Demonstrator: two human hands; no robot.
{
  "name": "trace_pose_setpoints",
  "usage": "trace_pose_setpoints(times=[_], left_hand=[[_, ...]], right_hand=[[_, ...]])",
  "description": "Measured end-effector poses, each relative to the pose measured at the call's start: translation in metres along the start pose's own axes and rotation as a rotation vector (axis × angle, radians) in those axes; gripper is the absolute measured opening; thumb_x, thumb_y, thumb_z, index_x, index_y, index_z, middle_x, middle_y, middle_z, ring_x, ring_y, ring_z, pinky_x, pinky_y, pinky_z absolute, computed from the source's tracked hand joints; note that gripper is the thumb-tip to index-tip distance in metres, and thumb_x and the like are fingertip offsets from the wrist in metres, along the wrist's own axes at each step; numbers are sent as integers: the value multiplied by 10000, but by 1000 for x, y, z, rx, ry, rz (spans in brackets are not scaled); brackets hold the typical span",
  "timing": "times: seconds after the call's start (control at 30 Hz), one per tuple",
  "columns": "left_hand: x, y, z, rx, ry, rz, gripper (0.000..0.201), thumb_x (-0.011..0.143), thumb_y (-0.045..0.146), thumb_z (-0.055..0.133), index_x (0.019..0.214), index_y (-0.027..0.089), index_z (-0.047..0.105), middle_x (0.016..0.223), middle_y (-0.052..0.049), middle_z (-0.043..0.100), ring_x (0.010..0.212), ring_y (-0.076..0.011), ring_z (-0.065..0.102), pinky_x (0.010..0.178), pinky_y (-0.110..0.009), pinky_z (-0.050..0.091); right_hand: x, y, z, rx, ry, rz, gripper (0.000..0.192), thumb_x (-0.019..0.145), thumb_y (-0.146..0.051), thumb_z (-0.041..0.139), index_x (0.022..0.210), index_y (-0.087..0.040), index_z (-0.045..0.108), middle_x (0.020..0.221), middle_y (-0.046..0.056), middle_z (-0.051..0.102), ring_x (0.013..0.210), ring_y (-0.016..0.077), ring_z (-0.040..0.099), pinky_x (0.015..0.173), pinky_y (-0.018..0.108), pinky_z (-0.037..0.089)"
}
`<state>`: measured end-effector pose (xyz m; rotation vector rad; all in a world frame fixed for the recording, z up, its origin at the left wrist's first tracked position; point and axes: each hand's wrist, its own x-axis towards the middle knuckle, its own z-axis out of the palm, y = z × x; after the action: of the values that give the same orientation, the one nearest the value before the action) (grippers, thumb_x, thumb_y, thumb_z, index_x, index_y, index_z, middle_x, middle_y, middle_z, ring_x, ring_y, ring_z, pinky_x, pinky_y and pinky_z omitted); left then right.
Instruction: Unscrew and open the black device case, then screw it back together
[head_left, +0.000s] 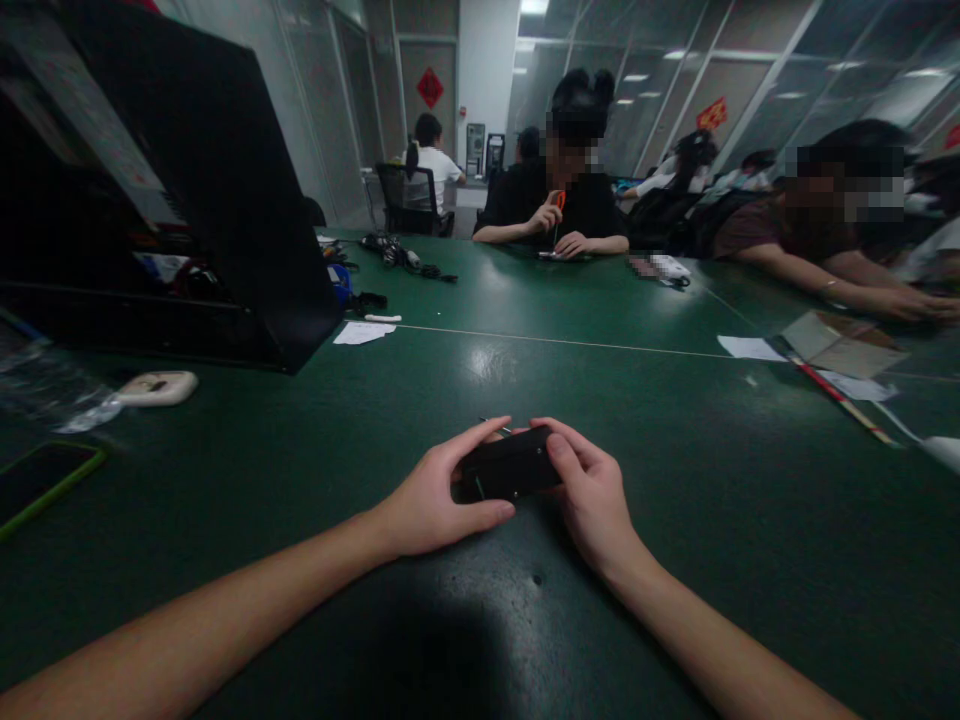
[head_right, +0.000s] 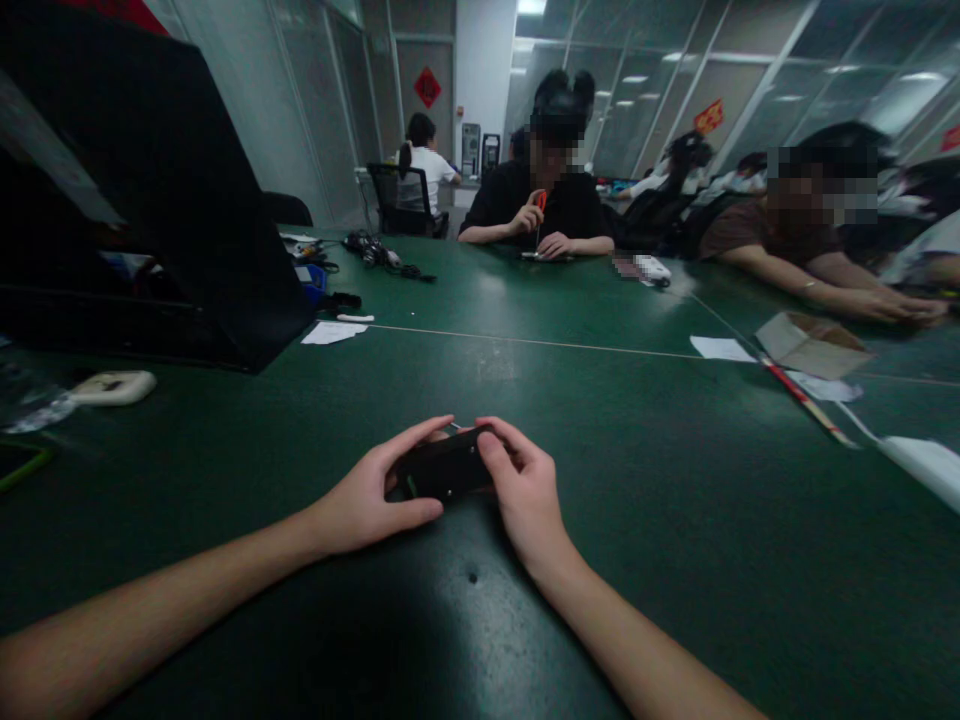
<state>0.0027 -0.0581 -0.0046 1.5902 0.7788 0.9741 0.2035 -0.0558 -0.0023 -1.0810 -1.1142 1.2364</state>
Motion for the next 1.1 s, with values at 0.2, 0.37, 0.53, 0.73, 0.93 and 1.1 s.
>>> trace_pose_setpoints(times=[0.2, 0.37, 0.53, 0.73, 0.93, 1.1], left_hand=[[5, 1, -9, -154, -55, -40, 554, 951, 395, 631, 1450, 174, 533, 1430, -144, 614, 1325, -313, 568, 1103, -417, 446], [2, -1, -11, -9, 14, 11, 417, 998, 424, 554, 1354, 221, 632, 1408, -84, 633, 1346, -296, 530, 1151, -393, 378], [1, -5, -5, -216, 67, -46, 376, 1025, 444, 482, 1286, 220, 634, 1259, -94, 674, 1098, -282, 681, 985, -404, 514], [1, -4, 1, -283, 109, -66, 418, 1019, 489, 468, 1243, 164, 605, 1012, -89, 701, 776, -214, 729, 760, -337, 562], [8, -11, -1, -321, 250, -74, 420, 999, 516, 475, 1133, 146, 624, 794, -29, 634, 542, -147, 626, 530, -275, 521], [13, -8, -2, -390, 314, -125, 512, 928, 589, 556, 1176, 143, 597, 899, -52, 638, 551, -125, 595, 517, -265, 504]], right_hand=[[3, 1, 1, 197, 56, 109, 478, 770, -595, 774, 1035, -198, 740, 931, 51, 746, 774, 185, 697, 586, 272, 608], [2, 0, 1, 191, 40, 116, 473, 749, -596, 790, 1002, -199, 747, 918, 31, 693, 790, 178, 672, 600, 286, 623], [6, -1, -4, 44, -57, 101, 434, 752, -556, 807, 1006, -208, 757, 927, 28, 686, 828, 179, 649, 665, 278, 607], [5, -4, -3, -1, -79, 110, 442, 759, -568, 792, 996, -195, 768, 922, 38, 706, 837, 188, 652, 701, 292, 599], [4, -9, -2, -36, -235, 187, 482, 745, -544, 808, 1037, -161, 790, 845, 62, 749, 715, 205, 712, 656, 330, 598], [5, -4, -2, -6, -302, 211, 515, 798, -553, 759, 1147, -174, 770, 897, 51, 754, 681, 172, 719, 686, 317, 596]])
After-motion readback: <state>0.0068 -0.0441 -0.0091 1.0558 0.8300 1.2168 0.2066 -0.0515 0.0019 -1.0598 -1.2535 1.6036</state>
